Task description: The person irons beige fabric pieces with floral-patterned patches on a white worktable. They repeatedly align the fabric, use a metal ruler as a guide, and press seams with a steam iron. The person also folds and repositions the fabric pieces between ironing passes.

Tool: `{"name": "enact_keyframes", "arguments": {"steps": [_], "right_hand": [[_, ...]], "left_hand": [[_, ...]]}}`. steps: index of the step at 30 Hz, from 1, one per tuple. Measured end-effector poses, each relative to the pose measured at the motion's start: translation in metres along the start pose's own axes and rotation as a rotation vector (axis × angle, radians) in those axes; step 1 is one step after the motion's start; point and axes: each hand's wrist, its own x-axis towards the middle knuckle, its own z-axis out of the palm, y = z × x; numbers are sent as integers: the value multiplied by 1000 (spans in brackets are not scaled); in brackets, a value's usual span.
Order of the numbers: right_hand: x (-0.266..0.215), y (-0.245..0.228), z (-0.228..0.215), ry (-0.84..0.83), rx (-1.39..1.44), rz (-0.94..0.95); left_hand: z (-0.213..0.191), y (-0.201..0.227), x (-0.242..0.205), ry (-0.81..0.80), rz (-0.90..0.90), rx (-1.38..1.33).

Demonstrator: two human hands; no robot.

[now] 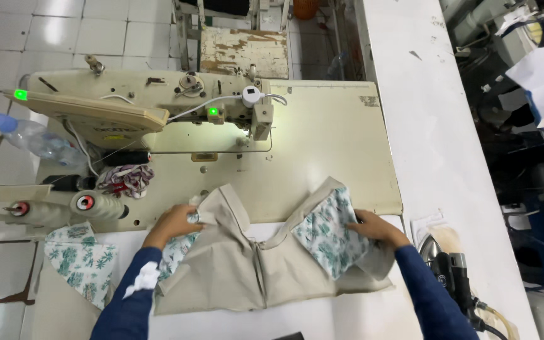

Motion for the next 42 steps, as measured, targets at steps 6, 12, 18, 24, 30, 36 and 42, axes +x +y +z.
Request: {"name": "enact_keyframes", "arguments": {"steps": [6,12,18,24,30,36,42], "right_hand": [[-143,-76,55,-145,428,-241],[-156,-136,172,229,816,-581],[-185,-99,316,646,1053,-447],[-177,76,360,-224,-269,163],[-166,-11,312,451,-260,-679],[-119,16,283,545,972,-512],[-137,186,250,796,674,61]], "left_hand": [[-67,60,-170,42,18,-345],[-76,157,-278,385,180,-248],[102,174,-254,256,450,-194],[312,93,-192,-95,530,-71],[259,146,-219,540,855,211],[189,166,-249,932,763,98],[223,117,-221,825,364,-336]]}}
